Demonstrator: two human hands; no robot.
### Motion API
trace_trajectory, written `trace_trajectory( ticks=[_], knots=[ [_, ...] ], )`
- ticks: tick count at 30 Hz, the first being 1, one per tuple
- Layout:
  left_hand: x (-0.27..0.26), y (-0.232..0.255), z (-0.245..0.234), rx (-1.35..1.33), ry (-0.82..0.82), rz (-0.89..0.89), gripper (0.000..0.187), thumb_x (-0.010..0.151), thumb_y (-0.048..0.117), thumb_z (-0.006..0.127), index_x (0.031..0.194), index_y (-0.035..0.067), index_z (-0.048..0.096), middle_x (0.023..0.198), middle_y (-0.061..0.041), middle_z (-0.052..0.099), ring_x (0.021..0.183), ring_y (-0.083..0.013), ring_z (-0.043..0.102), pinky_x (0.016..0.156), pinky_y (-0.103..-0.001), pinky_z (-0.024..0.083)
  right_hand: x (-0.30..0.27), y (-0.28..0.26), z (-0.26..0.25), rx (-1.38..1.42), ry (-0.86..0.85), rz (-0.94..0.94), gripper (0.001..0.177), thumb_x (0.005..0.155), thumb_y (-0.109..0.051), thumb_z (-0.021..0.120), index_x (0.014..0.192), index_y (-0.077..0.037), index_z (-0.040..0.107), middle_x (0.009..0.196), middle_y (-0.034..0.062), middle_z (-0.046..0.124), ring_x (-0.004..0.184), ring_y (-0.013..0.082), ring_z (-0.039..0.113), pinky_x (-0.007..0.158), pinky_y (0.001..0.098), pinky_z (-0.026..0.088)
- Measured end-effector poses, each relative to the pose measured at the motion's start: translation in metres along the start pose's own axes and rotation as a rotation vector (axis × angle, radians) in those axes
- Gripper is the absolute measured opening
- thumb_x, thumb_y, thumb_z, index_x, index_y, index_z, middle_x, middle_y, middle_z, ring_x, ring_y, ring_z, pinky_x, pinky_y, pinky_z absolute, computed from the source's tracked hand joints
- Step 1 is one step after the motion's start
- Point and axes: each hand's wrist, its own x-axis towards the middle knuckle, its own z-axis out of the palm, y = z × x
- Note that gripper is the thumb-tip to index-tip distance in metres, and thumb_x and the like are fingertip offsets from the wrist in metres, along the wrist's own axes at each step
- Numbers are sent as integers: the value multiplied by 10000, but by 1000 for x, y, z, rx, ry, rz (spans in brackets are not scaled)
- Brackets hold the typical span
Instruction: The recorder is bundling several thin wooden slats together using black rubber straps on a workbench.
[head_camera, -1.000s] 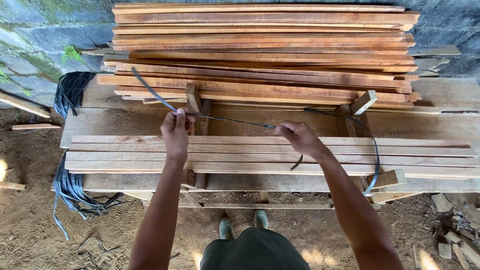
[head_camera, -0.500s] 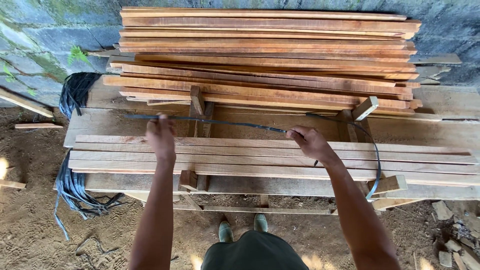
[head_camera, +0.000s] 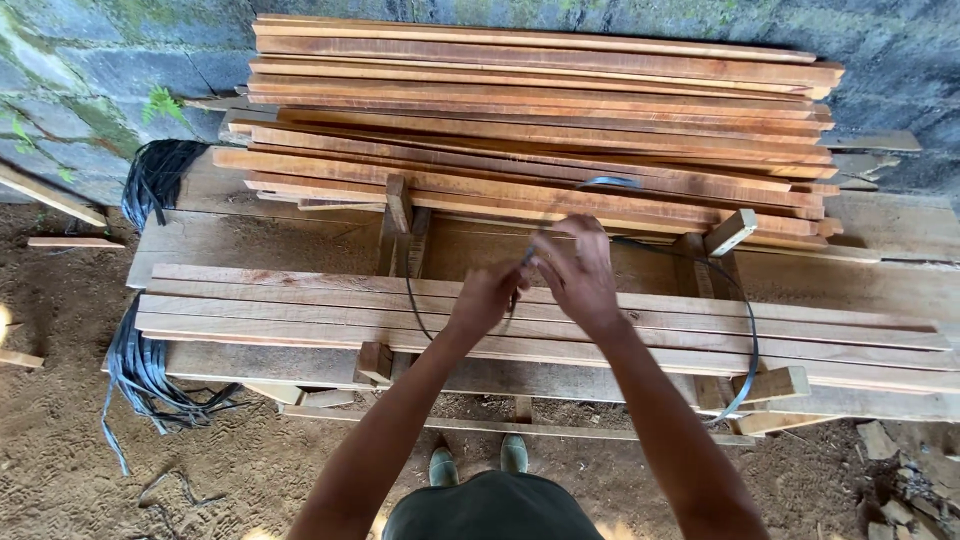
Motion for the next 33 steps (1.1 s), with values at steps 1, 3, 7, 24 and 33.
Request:
trace_trajectory(
  ticks=[1,3,7,24,33],
  knots=[
    [-4,9,-2,-2,-2,0,169,1044,201,619,1064,92,747,829,-115,777,664,-216,769,495,-309,626,-10,-12,4,-3,-1,1,339,982,-289,717,1315,-223,704,1290,93,525,1305,347,485,1162,550,382],
    [-10,27,-7,-464,209,-195,202,1040,159,644,1103,-8,739,903,-182,784,694,-281,784,574,-376,687,-28,-34,13,378,15,515,662,970,-475,712,1474,-111,486,1368,167,504,1319,374,478,1160,543,339],
    [-14,52,-18,-214,267,-137,202,1002,226,698,1069,40,740,852,-191,768,728,-295,770,561,-458,629,-12,-77,3,1175,-162,888,354,1041,-194,642,1365,-77,557,1136,82,658,1037,174,651,907,377,553],
    [-24,-27,-132,-428,654,-188,190,1086,196,573,1029,44,670,847,-91,742,654,-124,689,552,-252,638,34,-57,-73,684,-511,794,305,1044,-217,608,817,-45,716,598,31,433,649,140,389,588,326,342],
    [-39,-68,-151,-453,784,-202,177,1094,192,557,1058,56,665,851,-102,736,651,-128,690,552,-252,651,20,-25,-86,532,-613,865,288,1029,-221,630,773,-96,669,580,-4,430,589,143,394,593,318,328]
  ],
)
